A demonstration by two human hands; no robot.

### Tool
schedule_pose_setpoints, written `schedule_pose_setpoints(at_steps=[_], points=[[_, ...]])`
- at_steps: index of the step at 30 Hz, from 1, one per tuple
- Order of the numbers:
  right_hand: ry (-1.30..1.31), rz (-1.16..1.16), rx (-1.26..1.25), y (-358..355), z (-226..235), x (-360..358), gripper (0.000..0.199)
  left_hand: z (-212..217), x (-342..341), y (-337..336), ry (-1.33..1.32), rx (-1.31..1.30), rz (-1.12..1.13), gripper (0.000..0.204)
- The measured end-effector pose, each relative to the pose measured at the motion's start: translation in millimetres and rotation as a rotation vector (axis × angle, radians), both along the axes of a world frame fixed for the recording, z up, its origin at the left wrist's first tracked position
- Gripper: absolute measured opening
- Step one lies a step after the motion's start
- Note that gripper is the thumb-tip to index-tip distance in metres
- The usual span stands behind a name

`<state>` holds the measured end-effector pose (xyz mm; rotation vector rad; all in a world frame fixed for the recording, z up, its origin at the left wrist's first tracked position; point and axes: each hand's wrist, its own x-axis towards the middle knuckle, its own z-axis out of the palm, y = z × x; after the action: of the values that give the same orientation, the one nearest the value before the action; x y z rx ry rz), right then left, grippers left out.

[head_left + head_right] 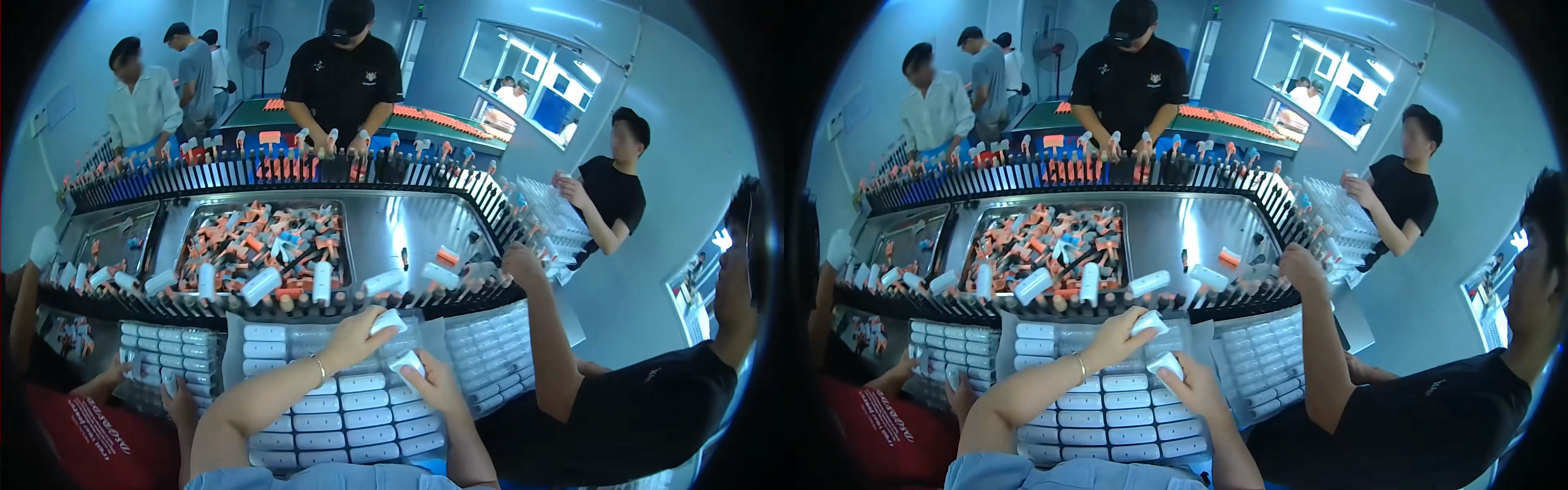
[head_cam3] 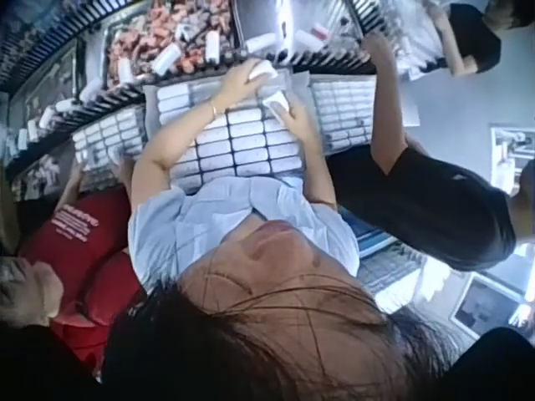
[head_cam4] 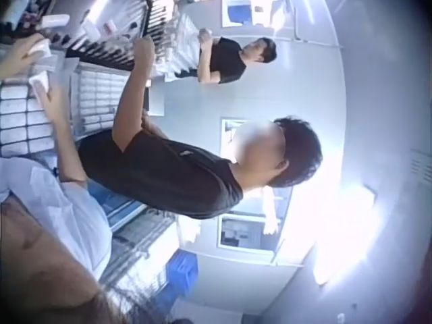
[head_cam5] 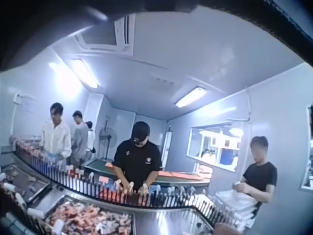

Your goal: Packing manufactured tubes from a production line conveyor into plastic trays.

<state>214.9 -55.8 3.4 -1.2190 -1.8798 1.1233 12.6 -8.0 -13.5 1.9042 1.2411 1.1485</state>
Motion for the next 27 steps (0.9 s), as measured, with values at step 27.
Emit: schedule_pose_setpoints(at_steps=[27], points=[[-0.631, 0.261, 0.354, 163.7, 25.9, -79.4, 0.051, -0.8, -6.9, -2.9, 0.048, -0.001, 0.013, 0.041]])
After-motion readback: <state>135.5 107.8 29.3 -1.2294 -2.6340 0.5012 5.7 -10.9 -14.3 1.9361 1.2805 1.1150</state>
